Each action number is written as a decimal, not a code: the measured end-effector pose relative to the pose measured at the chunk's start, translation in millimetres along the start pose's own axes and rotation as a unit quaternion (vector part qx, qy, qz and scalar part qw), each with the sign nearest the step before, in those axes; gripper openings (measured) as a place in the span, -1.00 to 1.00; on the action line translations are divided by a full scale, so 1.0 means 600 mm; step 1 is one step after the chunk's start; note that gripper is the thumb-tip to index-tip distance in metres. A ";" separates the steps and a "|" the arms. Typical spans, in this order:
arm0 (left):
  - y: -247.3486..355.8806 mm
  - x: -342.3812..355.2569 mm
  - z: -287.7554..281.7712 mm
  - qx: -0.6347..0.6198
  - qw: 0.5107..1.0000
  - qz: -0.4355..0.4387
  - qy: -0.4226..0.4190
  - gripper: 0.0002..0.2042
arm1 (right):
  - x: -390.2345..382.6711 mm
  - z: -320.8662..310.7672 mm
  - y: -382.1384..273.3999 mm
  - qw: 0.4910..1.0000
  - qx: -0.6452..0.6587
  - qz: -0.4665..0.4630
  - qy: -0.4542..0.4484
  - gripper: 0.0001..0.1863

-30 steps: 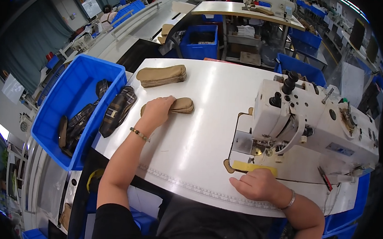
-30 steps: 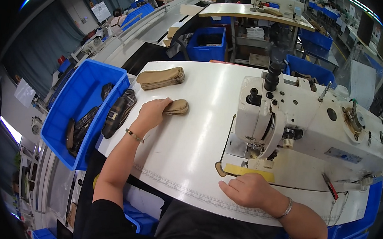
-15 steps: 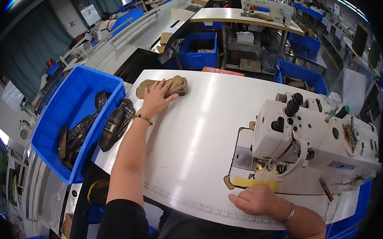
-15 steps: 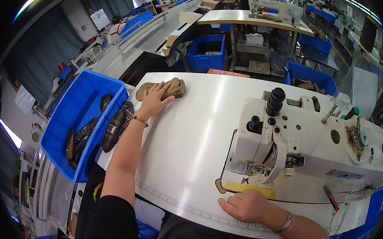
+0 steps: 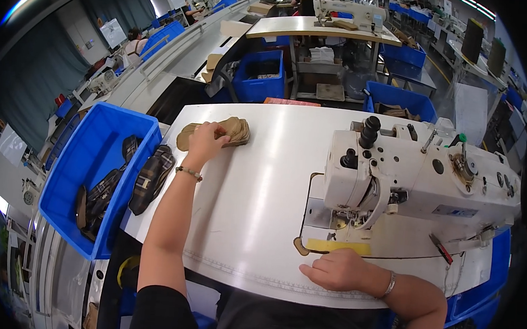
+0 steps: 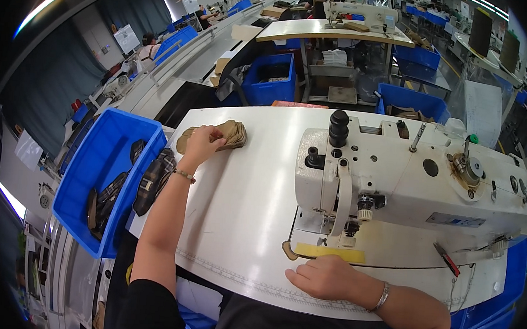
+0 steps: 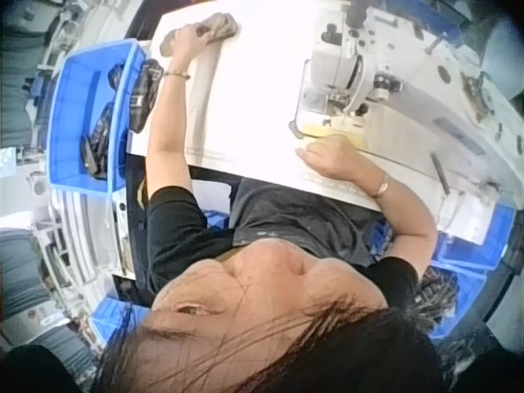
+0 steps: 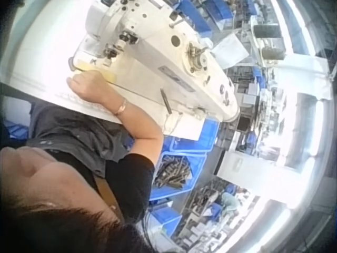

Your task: Sewing and assembling pieces of a shoe using an industrial sewing machine.

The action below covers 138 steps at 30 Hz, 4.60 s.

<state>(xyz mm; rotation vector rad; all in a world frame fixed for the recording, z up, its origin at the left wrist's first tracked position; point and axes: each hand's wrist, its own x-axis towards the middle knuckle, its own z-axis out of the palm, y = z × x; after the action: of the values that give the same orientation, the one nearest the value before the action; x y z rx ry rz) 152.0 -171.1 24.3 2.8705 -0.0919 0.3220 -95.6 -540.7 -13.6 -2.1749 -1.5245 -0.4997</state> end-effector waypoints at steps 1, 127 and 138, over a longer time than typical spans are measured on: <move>-0.006 0.006 -0.003 -0.028 0.999 -0.002 -0.028 -0.71 | 0.001 0.000 -0.001 1.000 -0.006 -0.005 0.003 -0.76; 0.289 -0.550 0.004 -0.756 0.527 -0.185 -0.340 -0.84 | 0.004 -0.006 -0.047 0.649 0.662 0.372 0.046 -0.84; 0.291 -0.542 0.003 -0.740 0.575 -0.085 -0.339 -0.81 | 0.009 -0.002 -0.044 0.673 0.629 0.386 0.051 -0.76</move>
<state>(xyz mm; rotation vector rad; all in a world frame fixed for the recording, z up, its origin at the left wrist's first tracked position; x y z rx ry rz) -179.8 -329.3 -8.8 1.1028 -0.1268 -0.6526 -118.8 -529.1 -5.8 -1.3061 -0.3735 0.5907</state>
